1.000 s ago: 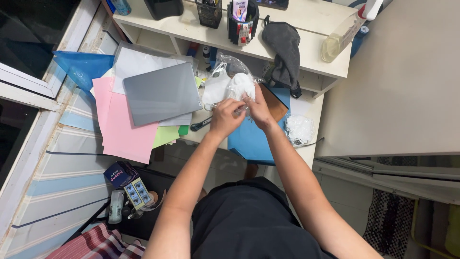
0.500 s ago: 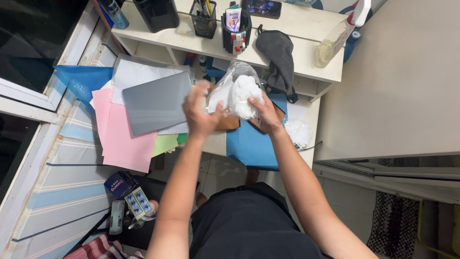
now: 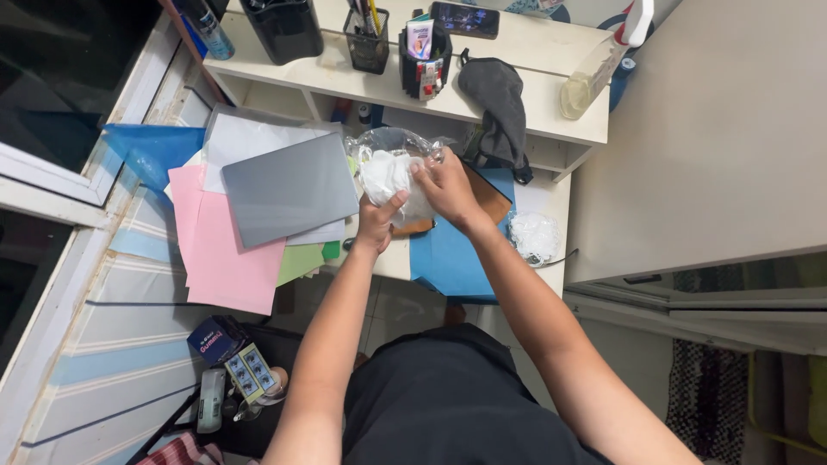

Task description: The person is sorting through the contents of a small pouch and organizing various items on a cluttered desk, including papers and a watch.

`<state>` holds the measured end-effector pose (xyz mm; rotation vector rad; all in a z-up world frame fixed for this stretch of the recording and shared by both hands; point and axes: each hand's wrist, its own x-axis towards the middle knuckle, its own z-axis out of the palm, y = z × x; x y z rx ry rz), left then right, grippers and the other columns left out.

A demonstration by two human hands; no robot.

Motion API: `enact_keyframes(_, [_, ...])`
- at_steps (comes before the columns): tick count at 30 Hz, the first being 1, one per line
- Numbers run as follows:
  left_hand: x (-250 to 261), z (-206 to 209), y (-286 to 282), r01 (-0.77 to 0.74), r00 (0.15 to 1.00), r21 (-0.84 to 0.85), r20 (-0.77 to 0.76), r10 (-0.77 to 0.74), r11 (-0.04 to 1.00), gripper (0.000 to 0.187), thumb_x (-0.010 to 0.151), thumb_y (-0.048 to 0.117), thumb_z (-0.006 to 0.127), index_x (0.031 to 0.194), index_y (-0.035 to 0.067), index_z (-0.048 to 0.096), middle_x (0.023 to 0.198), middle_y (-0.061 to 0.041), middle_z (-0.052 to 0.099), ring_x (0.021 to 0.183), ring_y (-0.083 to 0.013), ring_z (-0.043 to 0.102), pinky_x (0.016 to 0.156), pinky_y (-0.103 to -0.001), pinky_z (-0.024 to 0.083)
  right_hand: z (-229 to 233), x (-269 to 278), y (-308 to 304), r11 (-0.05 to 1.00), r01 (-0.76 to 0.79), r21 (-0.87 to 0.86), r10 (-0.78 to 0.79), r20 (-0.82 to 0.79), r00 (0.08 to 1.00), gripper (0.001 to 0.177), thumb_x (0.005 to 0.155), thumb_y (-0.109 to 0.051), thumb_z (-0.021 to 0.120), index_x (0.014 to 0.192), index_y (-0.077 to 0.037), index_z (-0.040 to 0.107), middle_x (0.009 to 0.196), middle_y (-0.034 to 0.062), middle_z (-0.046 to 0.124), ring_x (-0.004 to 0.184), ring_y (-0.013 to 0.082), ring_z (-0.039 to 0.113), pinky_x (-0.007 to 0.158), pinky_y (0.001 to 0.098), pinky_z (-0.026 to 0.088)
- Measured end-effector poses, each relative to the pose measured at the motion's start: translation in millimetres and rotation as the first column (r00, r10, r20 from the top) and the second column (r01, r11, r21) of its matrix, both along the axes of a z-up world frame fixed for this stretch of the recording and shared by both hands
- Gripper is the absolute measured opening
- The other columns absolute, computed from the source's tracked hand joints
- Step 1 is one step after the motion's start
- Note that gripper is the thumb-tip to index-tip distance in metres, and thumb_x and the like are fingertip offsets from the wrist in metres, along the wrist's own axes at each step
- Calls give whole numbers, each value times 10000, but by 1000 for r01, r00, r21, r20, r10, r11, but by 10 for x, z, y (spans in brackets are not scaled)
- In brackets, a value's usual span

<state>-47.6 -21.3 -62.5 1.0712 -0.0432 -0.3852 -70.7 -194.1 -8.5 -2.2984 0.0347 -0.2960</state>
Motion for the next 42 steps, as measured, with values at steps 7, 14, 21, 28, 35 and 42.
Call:
enact_keyframes(7, [3, 197, 416, -85, 996, -40, 7, 85, 996, 717, 783, 131, 923, 1398, 184, 559, 1246, -38, 706, 1128, -162, 654, 966, -399, 605, 315, -154, 275, 953, 111, 280, -58, -189, 980, 255, 940, -373, 777, 954, -119, 767, 762, 43, 742, 734, 175, 726, 679, 341, 568])
enact_keyframes(14, [80, 90, 634, -228, 973, -55, 15, 229, 972, 669, 733, 118, 961, 1285, 208, 594, 1124, -10, 711, 1027, -127, 646, 867, -355, 608, 808, -380, 720, 969, 43, 243, -1, -167, 986, 273, 996, -321, 702, 1009, -72, 814, 980, 173, 757, 924, 338, 718, 818, 457, 550])
enact_keyframes(21, [189, 35, 257, -80, 996, -59, 33, 82, 995, 678, 778, 111, 933, 1350, 215, 584, 1189, -6, 710, 1051, -125, 660, 864, -364, 610, 676, -505, 484, 902, 58, 428, 5, -145, 989, 293, 1080, -282, 540, 1020, -102, 763, 955, 92, 771, 882, 195, 697, 830, 383, 566])
enact_keyframes(28, [297, 222, -477, -26, 1000, -194, 7, 27, 981, 657, 816, 154, 914, 1370, 217, 566, 1224, 8, 674, 1095, -140, 653, 876, -377, 605, 583, -479, -679, 547, -138, 826, 92, 104, 990, 313, 947, -151, 535, 1142, 53, 670, 1176, 229, 716, 1037, 259, 733, 875, 392, 603])
enact_keyframes(35, [449, 81, -1493, -16, 1000, -147, -22, 13, 989, 741, 772, 139, 939, 1405, 196, 559, 1254, -31, 693, 1131, -161, 640, 946, -407, 587, 598, -138, -1395, 938, 12, 347, 103, -310, 945, 445, 781, -193, 871, 1128, 18, 691, 983, 175, 754, 863, 248, 726, 770, 426, 591])
enact_keyframes(42, [453, -253, -1967, -57, 998, -93, -23, 55, 994, 773, 760, 106, 933, 1420, 200, 542, 1291, -21, 689, 1163, -130, 611, 988, -395, 575, -54, 184, -1929, 733, 259, 629, -97, -281, 955, 257, 850, -178, 857, 951, -4, 698, 810, 125, 745, 728, 178, 744, 634, 324, 627])
